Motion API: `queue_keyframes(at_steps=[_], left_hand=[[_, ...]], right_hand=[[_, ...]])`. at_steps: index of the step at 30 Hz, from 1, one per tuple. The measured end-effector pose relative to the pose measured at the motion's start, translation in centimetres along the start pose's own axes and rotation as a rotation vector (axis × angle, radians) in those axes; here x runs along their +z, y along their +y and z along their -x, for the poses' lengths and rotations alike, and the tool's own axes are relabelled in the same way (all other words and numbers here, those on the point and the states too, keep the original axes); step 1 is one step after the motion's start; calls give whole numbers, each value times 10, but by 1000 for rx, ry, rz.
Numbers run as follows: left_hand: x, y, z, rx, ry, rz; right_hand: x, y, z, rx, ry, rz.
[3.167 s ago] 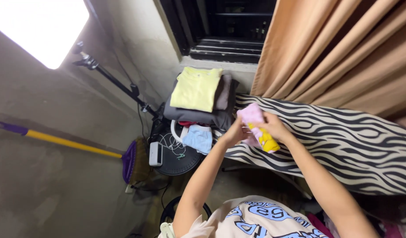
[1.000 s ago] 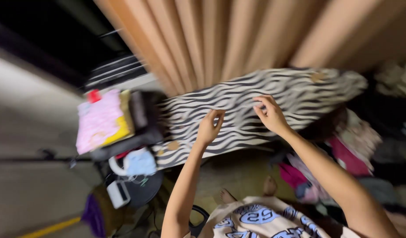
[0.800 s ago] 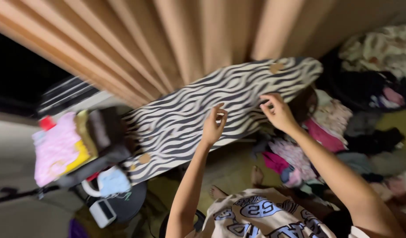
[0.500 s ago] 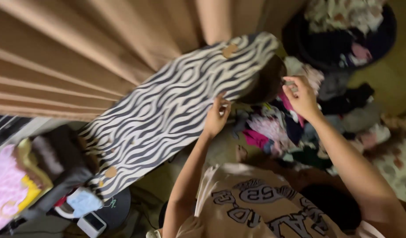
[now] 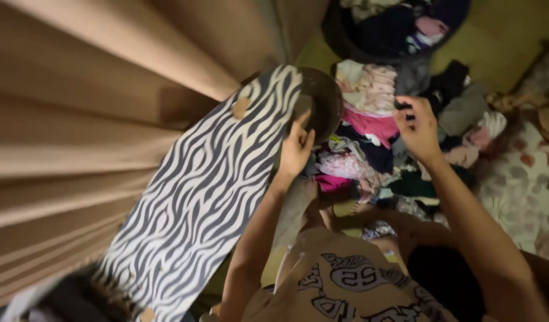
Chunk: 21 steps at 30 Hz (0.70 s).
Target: The person folds various pieces of clothing, including a yellow shirt, a pink shirt, a white towel, and a pink skirt, on a zebra-patterned ironing board. They pick each item from a pile on the floor, fold it neatly, and place it on a growing stack on the board.
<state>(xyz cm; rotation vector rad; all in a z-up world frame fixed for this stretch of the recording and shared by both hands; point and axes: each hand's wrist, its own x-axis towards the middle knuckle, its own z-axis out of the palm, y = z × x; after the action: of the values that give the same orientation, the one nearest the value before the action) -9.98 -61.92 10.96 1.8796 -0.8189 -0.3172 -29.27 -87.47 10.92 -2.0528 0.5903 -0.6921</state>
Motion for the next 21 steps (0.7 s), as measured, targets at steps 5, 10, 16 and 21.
queue_keyframes(at_steps=[5, 10, 16, 21], left_hand=[[30, 6, -60, 73, -65, 97], [79, -23, -98, 65, -133, 106], [184, -92, -116, -64, -200, 108], [277, -188, -129, -232, -266, 137]], right_hand=[[-26, 6, -13, 128, 42, 95], [-37, 54, -18, 209, 163, 130], [-26, 165, -20, 264, 190, 170], [12, 309, -33, 271, 159, 206]])
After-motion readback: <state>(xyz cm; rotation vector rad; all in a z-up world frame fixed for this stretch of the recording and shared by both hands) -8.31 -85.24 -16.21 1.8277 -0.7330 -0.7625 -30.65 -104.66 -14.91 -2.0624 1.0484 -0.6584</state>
